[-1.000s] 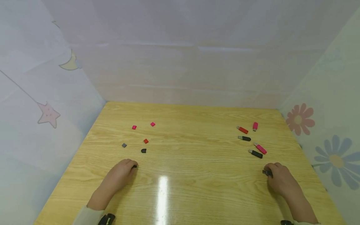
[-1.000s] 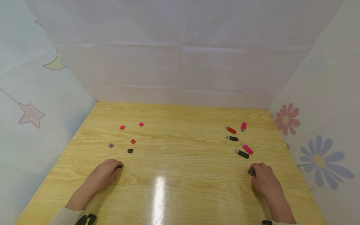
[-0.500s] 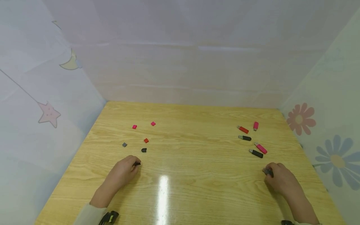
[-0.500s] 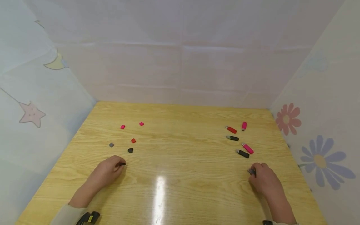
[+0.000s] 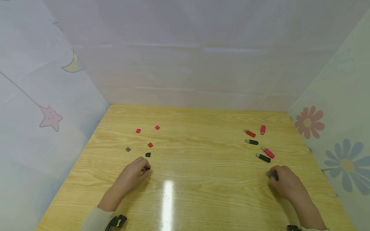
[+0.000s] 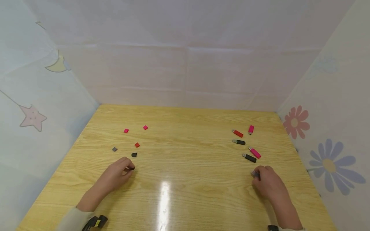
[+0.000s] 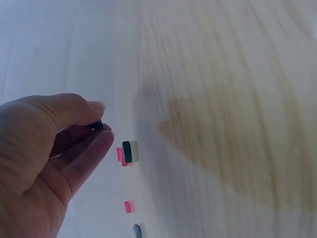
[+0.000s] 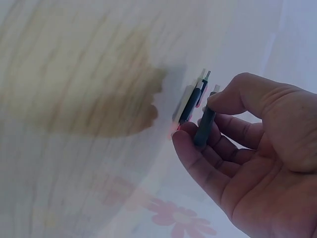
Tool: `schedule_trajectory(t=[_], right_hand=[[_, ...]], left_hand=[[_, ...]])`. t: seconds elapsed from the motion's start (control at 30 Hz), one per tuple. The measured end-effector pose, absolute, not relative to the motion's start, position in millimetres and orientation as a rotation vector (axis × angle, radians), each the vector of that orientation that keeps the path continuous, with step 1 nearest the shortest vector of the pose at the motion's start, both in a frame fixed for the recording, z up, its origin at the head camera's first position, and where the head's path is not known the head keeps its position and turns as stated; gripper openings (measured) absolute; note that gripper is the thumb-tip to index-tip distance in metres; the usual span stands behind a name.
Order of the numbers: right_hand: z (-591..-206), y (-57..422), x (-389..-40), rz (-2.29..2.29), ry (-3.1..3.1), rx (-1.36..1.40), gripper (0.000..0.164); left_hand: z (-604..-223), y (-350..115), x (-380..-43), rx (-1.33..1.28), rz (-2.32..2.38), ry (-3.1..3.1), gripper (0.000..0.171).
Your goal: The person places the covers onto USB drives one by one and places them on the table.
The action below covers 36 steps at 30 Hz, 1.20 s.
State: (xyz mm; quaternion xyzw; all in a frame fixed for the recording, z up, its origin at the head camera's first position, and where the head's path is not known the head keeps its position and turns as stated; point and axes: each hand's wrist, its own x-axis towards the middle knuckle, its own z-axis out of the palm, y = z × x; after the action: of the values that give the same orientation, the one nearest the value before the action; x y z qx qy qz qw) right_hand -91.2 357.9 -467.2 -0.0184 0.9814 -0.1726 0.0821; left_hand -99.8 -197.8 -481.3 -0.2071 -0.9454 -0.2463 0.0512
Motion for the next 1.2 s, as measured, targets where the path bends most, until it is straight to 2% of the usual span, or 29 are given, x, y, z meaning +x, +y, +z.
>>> schedule_trajectory(t=[0.23,0.67,1.03,1.2], right_hand=[[-464.2,353.8,-93.8,-0.519,2.927,-0.053,0.029],[-458.6,338.7,-94.6,-0.602,2.952,-0.11,0.029],[-457.5,325.5,-96.1,-0.668,2.952,-0.163,0.038],[-458.1,319.5,-97.8,-0.675,2.972,-0.173,0.034]], left_hand=[[-479.7,-189.1,-103.5,-0.657,-0.762,-2.848,0.025],[-467.9,-168.8,-109.7,-0.617,-0.802,-2.886,0.018],[-470.5,-161.6,-114.2,-0.772,-0.87,-2.703,0.028],[-469.7,-157.2,-116.8,-0.79,-0.915,-2.686,0.028]])
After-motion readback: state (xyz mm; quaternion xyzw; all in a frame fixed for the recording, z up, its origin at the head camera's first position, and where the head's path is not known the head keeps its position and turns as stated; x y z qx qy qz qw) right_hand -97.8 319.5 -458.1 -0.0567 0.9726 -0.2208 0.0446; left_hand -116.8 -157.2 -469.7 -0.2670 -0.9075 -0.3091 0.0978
